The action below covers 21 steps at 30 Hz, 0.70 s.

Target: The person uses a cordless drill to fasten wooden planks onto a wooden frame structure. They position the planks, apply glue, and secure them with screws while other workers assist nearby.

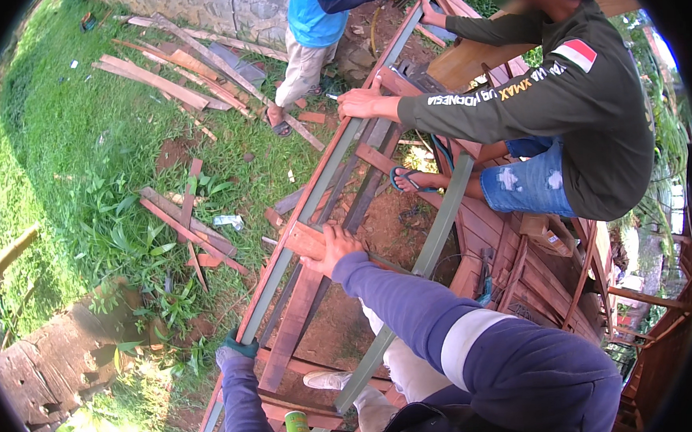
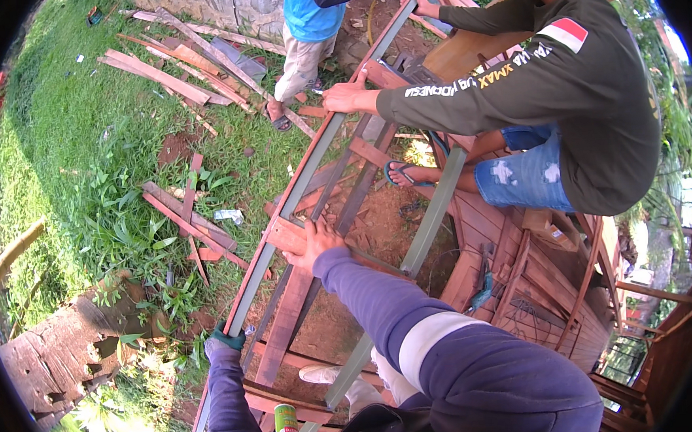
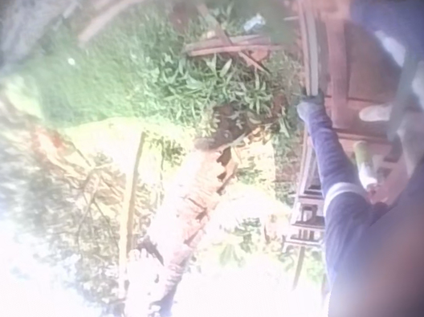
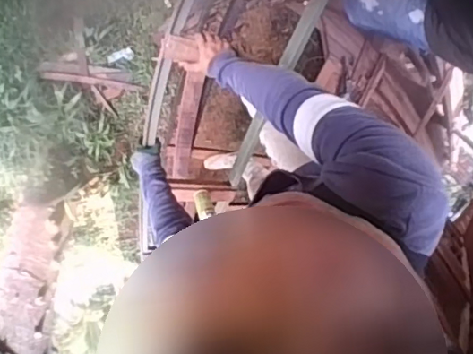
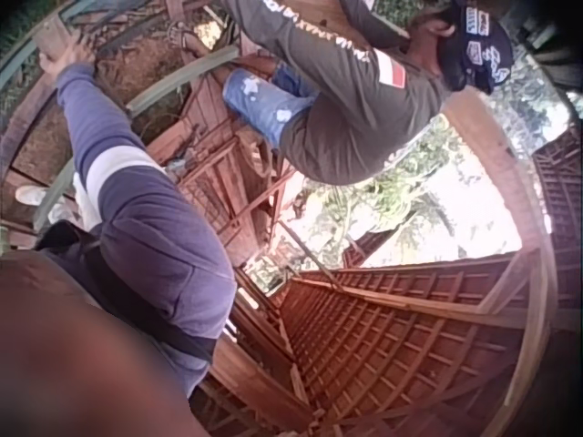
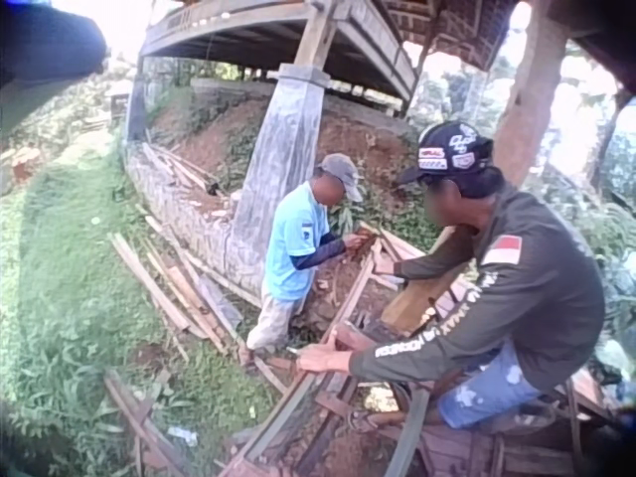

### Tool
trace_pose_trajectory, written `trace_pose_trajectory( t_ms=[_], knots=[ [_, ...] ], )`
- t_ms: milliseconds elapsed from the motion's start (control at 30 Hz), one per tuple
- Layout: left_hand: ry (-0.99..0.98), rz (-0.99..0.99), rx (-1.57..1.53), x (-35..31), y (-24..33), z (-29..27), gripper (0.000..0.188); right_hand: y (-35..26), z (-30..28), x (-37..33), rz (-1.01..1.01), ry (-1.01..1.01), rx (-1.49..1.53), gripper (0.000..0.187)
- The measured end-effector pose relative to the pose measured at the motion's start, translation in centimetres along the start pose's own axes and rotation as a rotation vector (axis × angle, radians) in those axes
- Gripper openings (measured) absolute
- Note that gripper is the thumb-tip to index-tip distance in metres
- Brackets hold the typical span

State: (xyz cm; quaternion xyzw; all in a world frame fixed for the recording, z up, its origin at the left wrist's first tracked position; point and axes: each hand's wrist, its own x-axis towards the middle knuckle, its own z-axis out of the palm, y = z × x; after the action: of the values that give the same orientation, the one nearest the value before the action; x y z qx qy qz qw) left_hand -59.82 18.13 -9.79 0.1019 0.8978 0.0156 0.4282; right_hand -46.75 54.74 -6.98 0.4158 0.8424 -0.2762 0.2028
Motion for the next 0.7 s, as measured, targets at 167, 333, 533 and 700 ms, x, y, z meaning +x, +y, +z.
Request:
trace_pose_trajectory(
  t_ms=[167, 333, 533, 700],
  knots=[
    [-0.009, -0.005, -0.009, 0.4, -0.4, 0.4, 0.075, 0.0, 0.0, -0.1, -0.006, 0.016, 0.000, 0.101],
    [0.023, -0.009, 0.033, -0.1, 0.0, 0.1, 0.076, -0.1, 0.0, -0.2, -0.010, 0.029, 0.012, 0.100],
    [-0.001, -0.022, 0.034, -0.4, 0.5, -0.5, 0.078, 0.0, 0.1, -0.2, -0.012, 0.030, 0.015, 0.099],
    [-0.017, -0.034, 0.015, -0.4, 0.6, -0.5, 0.079, 0.0, 0.2, -0.2, -0.023, 0.056, 0.009, 0.098]
  ],
)
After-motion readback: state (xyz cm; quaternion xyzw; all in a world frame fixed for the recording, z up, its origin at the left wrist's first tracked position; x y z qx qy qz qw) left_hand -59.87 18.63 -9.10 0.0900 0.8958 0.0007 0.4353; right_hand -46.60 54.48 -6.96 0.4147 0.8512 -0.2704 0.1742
